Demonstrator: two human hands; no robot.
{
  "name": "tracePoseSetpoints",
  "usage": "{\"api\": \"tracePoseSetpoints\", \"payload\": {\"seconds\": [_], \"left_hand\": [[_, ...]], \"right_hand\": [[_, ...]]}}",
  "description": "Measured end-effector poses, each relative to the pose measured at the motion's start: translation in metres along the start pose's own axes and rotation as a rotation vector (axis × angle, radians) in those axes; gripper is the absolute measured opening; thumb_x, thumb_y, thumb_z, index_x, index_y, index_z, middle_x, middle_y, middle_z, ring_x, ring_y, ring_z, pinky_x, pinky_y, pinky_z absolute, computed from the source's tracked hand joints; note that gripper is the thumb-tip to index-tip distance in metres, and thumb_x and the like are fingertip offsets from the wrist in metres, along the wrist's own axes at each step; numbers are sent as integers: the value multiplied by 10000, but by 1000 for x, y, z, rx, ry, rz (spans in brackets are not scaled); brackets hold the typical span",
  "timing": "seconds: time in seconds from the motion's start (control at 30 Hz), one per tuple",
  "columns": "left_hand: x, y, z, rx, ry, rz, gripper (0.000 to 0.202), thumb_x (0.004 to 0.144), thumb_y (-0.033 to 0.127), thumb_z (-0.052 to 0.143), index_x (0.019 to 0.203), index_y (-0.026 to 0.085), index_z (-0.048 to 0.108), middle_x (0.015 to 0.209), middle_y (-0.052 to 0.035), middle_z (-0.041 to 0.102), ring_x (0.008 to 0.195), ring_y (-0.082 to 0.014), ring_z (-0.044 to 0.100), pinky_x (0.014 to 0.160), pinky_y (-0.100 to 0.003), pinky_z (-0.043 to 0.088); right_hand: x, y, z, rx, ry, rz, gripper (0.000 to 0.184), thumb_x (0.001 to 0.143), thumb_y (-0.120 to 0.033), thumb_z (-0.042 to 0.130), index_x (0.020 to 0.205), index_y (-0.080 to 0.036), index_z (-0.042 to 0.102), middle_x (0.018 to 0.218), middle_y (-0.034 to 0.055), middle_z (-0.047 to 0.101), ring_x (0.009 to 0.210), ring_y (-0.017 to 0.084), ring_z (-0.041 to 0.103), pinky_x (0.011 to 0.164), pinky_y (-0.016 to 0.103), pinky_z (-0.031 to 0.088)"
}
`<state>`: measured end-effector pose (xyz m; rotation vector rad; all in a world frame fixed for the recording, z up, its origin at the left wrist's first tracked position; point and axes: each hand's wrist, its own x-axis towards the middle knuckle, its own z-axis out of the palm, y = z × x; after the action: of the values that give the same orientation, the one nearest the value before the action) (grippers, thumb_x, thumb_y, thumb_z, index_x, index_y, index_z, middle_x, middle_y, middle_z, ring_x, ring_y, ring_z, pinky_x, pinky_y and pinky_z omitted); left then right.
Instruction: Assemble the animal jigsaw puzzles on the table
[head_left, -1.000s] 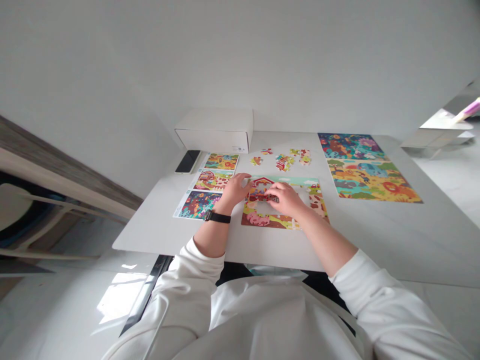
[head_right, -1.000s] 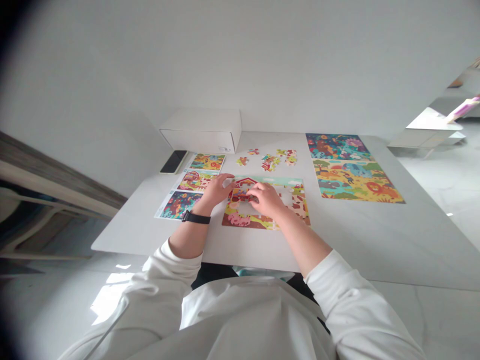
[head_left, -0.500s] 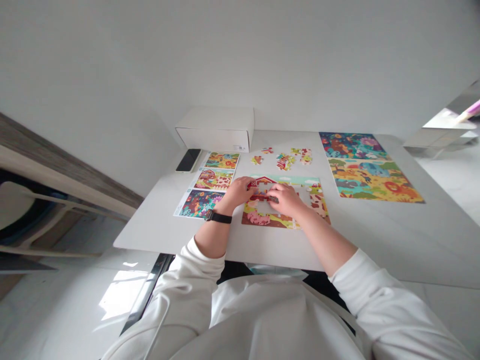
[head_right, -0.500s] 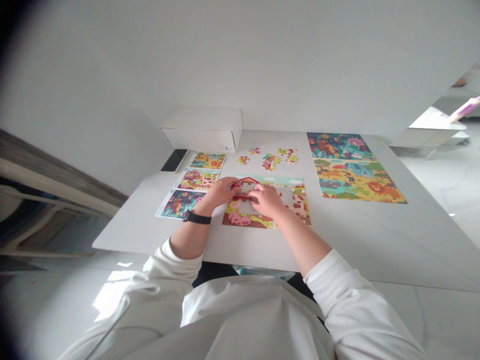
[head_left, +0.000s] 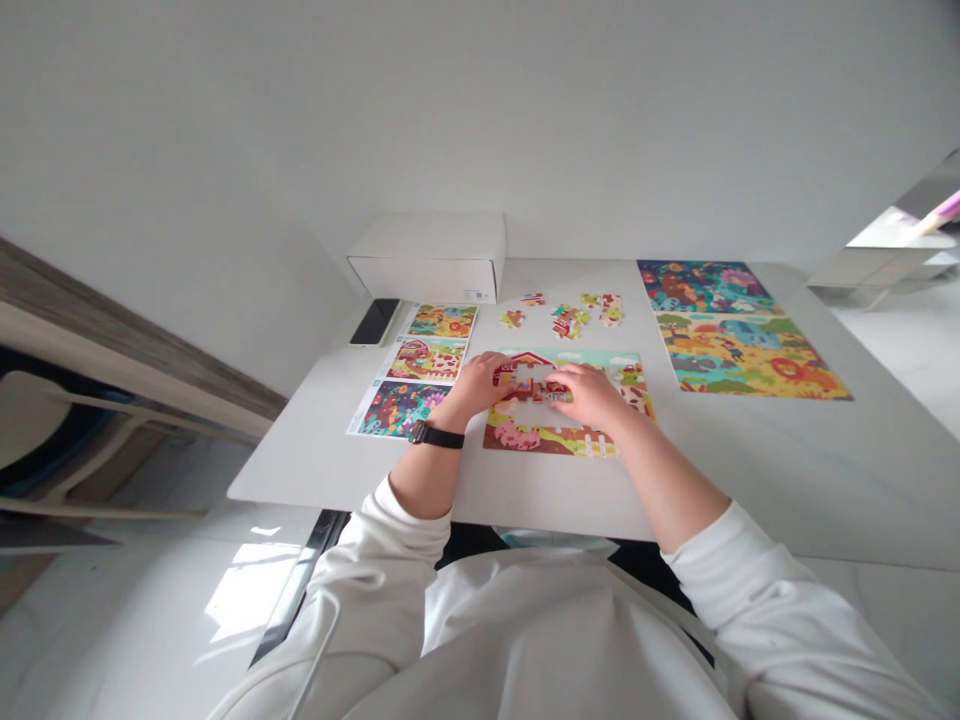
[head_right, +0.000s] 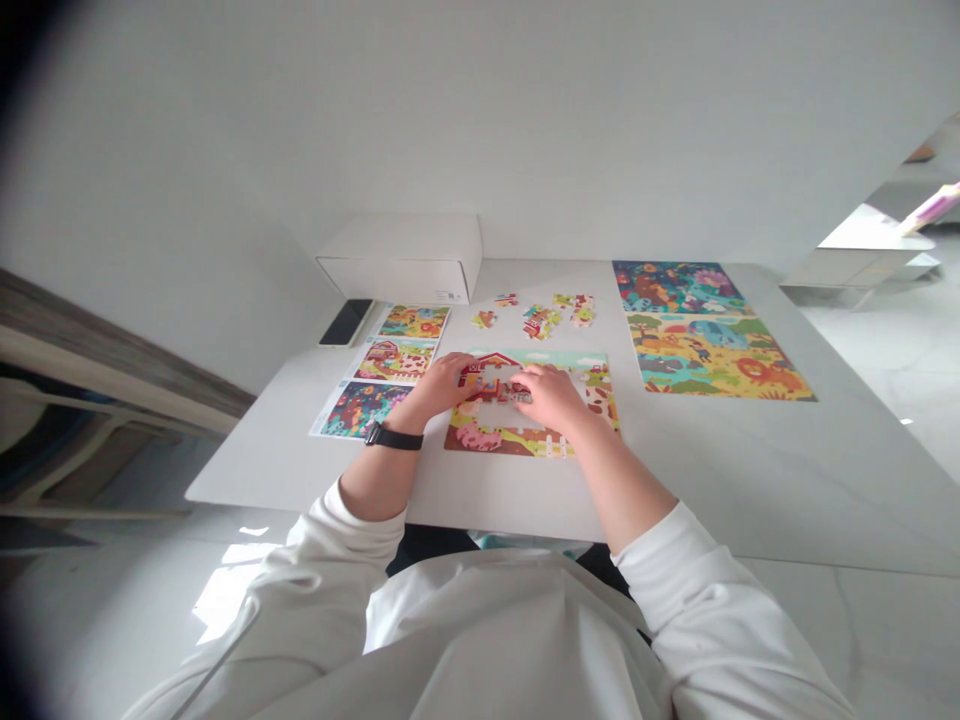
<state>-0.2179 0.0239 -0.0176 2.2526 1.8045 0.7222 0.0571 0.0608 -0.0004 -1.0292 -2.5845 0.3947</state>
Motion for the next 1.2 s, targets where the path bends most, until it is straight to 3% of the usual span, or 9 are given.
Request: {"api": "tracePoseSetpoints", "payload": {"seconds": [0.3,0.73,0.9,1.2], "left_hand": [[-1,2,-1,-10,-9,-36,498,849,335,807,1333,235,743,1370,-114,737,1331,-326,670,1214,-483,512],[-1,-2,3,-5,-10,-17,522,861,360,792,1358,212,729,1411,-134,720,1348,-323,660,1214,-481,512],[-1,0,1,-15,-18,-16,524,860,339,784,1364,208,727,1419,-137,716,1361,-319,654,1215,-475,510],[-2,-2,3,-33,-8,-9,464,873,352,772,1320,232,747,1399,-125,718,1340,-316,661,1215,-486,510]], "right_hand": [[0,6,-4,-11,3,17,367,889,-162,802,1242,-262,798,1281,105,792,1192,308,717,1096,488,540],[-1,11,-5,8,-9,22,495,862,-110,797,1339,-239,757,1367,119,764,1252,304,708,1115,482,542],[0,10,-1,14,1,9,437,869,-177,856,1294,-237,773,1355,127,770,1259,312,710,1125,502,536],[1,6,0,-6,2,-30,251,914,-188,797,1157,-248,815,1258,104,787,1173,295,717,1091,462,534]]}}
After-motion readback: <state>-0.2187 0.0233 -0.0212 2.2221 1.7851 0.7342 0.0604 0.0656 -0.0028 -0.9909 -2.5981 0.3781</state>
